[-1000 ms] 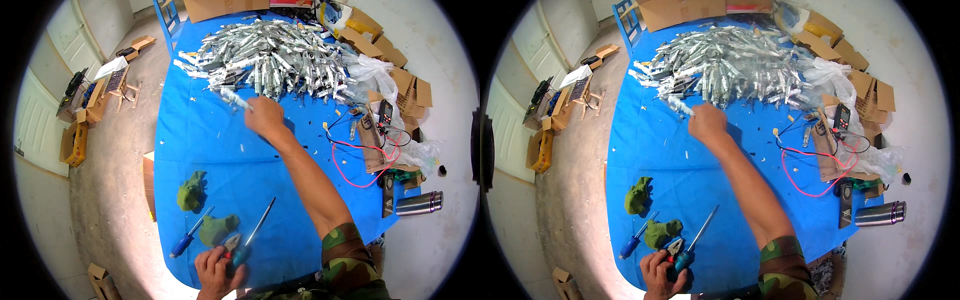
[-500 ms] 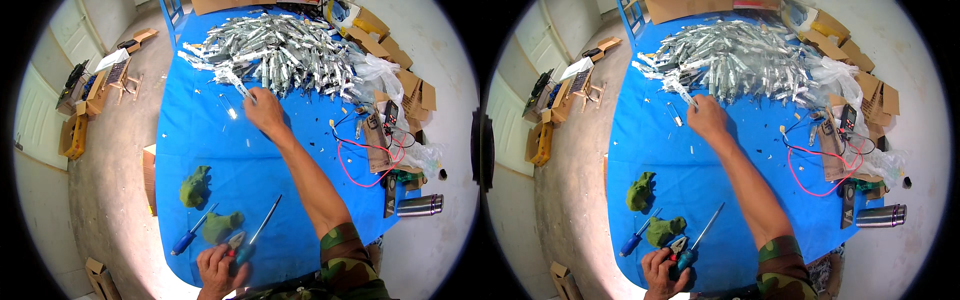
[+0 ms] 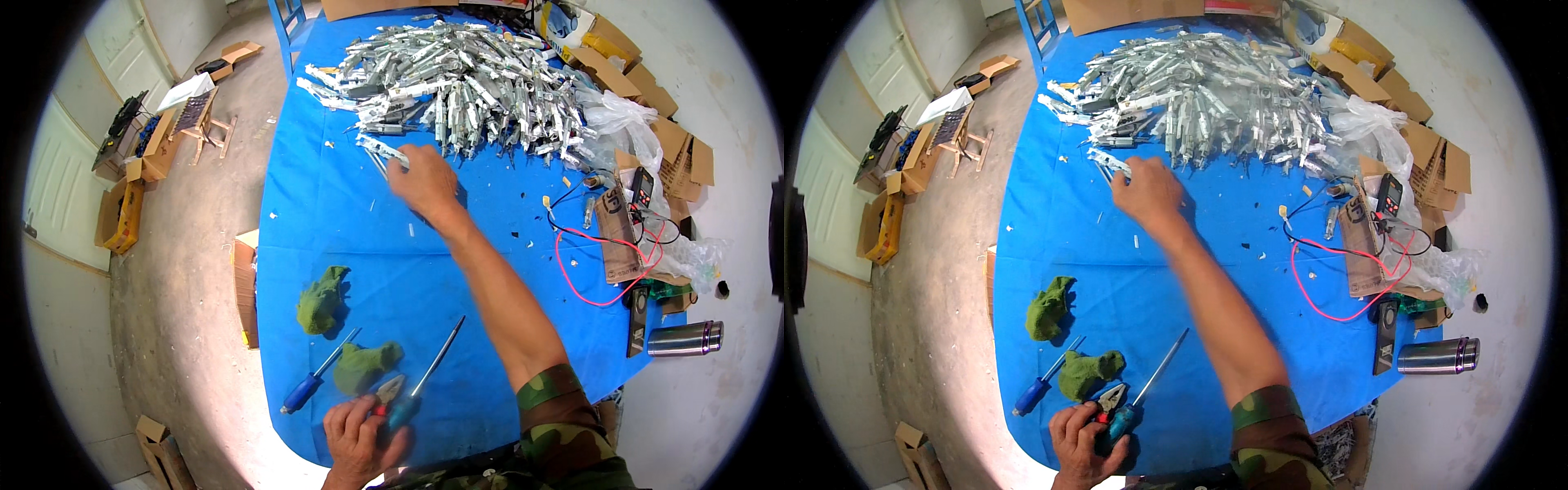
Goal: The person uses a screwdriver to loosen screws and disassemble parts of a small electrical component, then places the separated pieces on a blue table.
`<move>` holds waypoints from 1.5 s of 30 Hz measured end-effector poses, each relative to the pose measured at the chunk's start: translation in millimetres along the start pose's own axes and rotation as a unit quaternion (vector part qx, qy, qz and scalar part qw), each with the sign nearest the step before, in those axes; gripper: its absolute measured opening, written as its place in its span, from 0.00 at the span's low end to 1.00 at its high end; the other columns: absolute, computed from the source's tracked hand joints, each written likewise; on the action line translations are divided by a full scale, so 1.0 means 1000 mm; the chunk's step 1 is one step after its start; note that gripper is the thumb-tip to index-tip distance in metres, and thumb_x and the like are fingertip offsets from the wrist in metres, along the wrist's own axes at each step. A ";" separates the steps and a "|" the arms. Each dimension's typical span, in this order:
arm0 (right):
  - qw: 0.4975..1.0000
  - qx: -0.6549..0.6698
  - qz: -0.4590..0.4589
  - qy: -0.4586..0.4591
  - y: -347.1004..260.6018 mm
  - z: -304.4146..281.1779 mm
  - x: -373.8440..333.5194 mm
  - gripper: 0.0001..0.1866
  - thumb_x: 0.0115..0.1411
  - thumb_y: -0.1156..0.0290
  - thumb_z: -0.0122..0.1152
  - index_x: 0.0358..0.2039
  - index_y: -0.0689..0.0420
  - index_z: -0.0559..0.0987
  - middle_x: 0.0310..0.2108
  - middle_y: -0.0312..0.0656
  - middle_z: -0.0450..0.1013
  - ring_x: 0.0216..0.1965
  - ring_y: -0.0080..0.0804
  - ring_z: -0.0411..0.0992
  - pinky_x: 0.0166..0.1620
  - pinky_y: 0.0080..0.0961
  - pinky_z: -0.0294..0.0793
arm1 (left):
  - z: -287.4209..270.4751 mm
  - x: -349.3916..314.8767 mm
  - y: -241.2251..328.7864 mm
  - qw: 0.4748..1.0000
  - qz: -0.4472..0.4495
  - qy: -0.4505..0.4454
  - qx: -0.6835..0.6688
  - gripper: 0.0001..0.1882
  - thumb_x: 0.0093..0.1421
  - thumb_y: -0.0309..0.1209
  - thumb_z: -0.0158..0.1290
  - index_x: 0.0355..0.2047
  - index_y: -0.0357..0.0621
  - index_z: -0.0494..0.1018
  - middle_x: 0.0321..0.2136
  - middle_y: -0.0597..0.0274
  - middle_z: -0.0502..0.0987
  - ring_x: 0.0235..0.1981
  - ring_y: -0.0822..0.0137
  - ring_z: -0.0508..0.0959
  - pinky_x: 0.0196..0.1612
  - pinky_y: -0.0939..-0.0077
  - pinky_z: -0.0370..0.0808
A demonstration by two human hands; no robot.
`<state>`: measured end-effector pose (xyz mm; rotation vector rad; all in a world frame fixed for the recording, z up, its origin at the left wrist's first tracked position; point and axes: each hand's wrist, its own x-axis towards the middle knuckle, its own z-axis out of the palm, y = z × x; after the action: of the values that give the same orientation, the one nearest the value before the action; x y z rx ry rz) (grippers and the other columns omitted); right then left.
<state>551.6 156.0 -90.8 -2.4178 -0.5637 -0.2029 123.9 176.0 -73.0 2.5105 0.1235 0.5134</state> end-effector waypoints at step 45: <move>0.469 0.563 0.569 0.373 0.163 -0.206 -0.698 0.07 0.68 0.70 0.59 0.43 0.58 0.77 0.32 0.38 0.75 0.31 0.29 0.74 0.30 0.25 0.73 | 0.028 -0.024 -0.017 0.988 0.108 0.031 0.110 0.18 0.71 0.39 0.60 0.48 0.34 0.74 0.58 0.47 0.77 0.59 0.48 0.74 0.61 0.54 0.72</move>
<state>-2.4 -327.5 -214.3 -0.7429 1.0733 -0.1647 113.0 171.1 -111.3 2.7408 -0.0737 0.6995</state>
